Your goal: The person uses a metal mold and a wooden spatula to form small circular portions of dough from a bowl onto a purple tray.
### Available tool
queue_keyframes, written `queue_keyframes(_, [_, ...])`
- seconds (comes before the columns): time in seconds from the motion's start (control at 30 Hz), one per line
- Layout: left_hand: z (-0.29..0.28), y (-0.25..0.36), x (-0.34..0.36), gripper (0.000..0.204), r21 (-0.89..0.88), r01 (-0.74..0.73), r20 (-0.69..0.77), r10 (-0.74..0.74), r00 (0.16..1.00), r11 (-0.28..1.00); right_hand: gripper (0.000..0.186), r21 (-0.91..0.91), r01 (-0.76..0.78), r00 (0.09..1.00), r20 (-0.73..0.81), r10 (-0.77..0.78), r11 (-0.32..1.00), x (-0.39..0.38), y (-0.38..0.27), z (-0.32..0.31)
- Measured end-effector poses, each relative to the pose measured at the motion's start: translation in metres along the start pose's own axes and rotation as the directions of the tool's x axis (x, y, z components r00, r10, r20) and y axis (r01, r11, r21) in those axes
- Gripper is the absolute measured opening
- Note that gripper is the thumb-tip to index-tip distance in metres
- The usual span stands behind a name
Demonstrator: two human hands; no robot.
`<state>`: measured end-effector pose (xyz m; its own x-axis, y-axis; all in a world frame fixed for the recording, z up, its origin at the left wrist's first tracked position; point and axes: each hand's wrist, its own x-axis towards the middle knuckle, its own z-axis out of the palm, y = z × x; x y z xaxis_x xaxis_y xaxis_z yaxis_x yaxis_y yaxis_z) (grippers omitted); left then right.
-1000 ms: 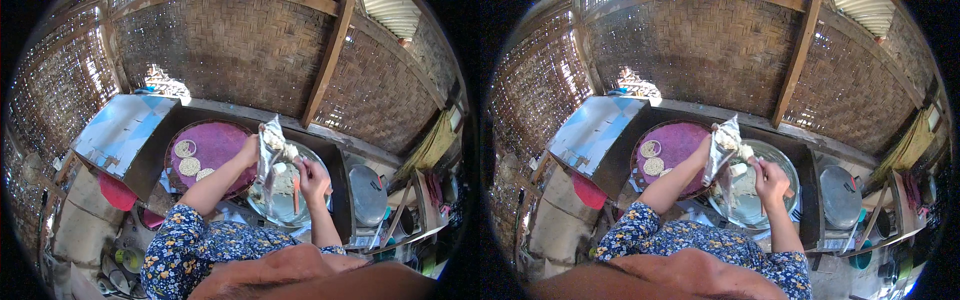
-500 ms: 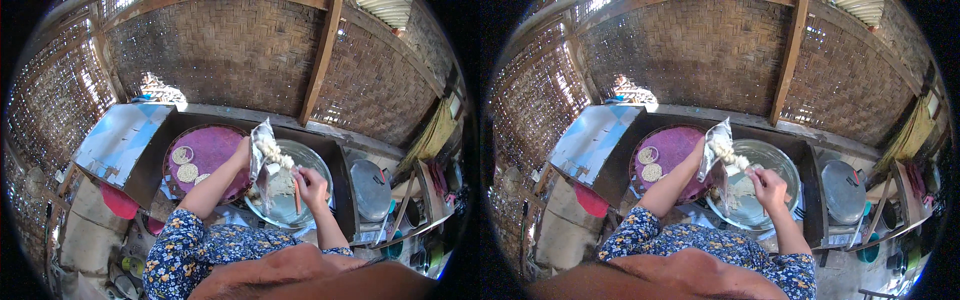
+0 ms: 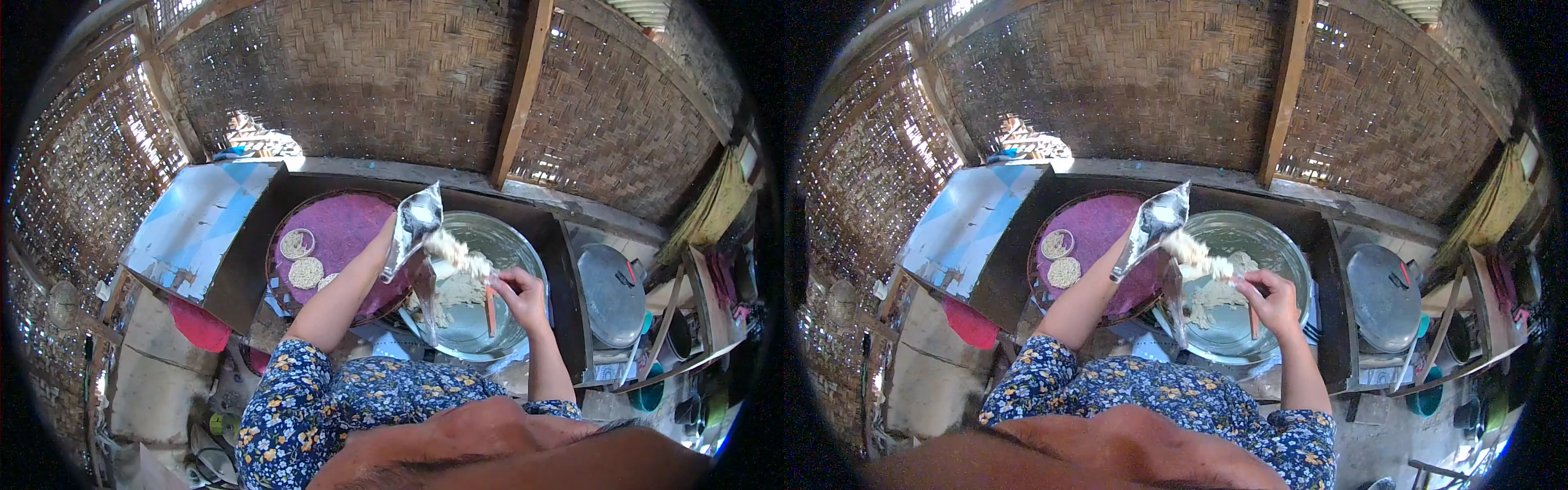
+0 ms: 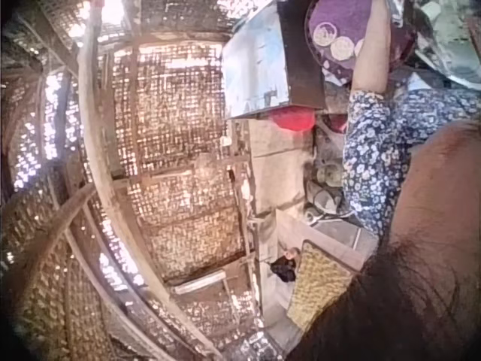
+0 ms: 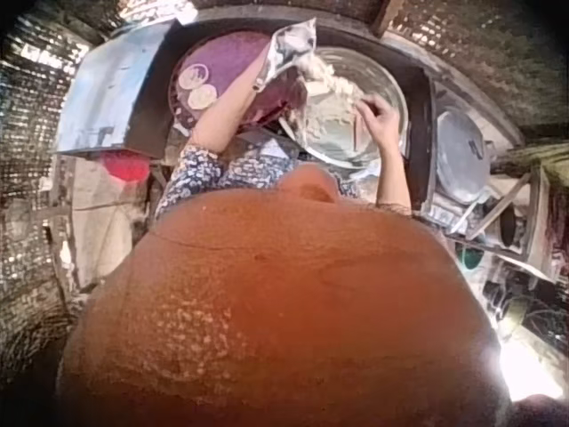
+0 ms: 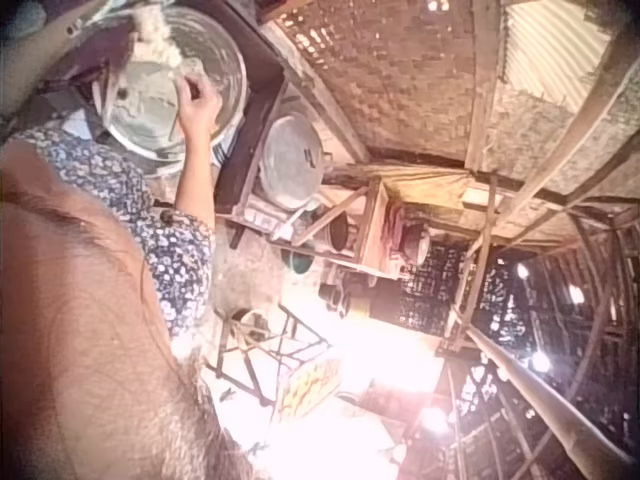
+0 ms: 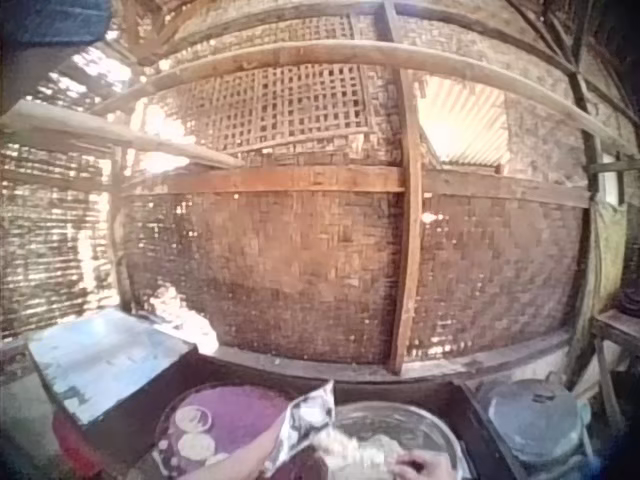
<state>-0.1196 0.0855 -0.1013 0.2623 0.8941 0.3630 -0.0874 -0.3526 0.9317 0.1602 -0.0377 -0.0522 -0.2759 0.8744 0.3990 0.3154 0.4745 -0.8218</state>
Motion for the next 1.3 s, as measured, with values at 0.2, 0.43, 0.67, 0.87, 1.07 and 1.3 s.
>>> queue_keyframes(0.2, [0.029, 0.108, -0.066, 0.037, -0.154, -0.002, -0.174, -0.025, 0.984, 0.988, 0.018, -0.386, -0.367, 0.929, -0.2, 0.311, 0.847, 0.006, 0.004, -0.039])
queue_keyframes(0.43, [0.044, 0.118, -0.066, 0.024, -0.594, -0.329, -0.11, 0.331, 0.937, 0.734, 0.073, 0.741, -0.484, 0.857, 0.509, 0.081, 0.466, -0.015, 0.026, 0.057])
queue_keyframes(0.67, [0.039, 0.143, -0.127, 0.082, 0.126, -0.213, -0.129, 0.229, 0.965, 0.969, 0.072, 0.645, -0.757, 0.654, 0.745, -0.133, -0.109, -0.004, -0.012, 0.071])
queue_keyframes(0.87, [0.032, 0.149, -0.181, 0.054, 0.666, -0.071, -0.035, 0.127, 0.991, 0.742, 0.074, 0.767, -0.48, 0.806, 0.577, -0.132, 0.425, 0.032, -0.07, 0.058])
queue_keyframes(1.07, [0.019, 0.171, -0.191, 0.046, 0.884, 0.077, -0.155, 0.135, 0.979, 0.461, 0.082, 0.306, 0.368, 0.815, 0.349, -0.463, 0.878, 0.041, -0.114, 0.072])
queue_keyframes(1.3, [0.002, 0.162, -0.188, 0.032, 0.886, -0.093, -0.041, 0.277, 0.96, 0.455, 0.07, -0.144, 0.674, 0.7, 0.437, -0.564, 0.725, 0.02, -0.146, 0.094])
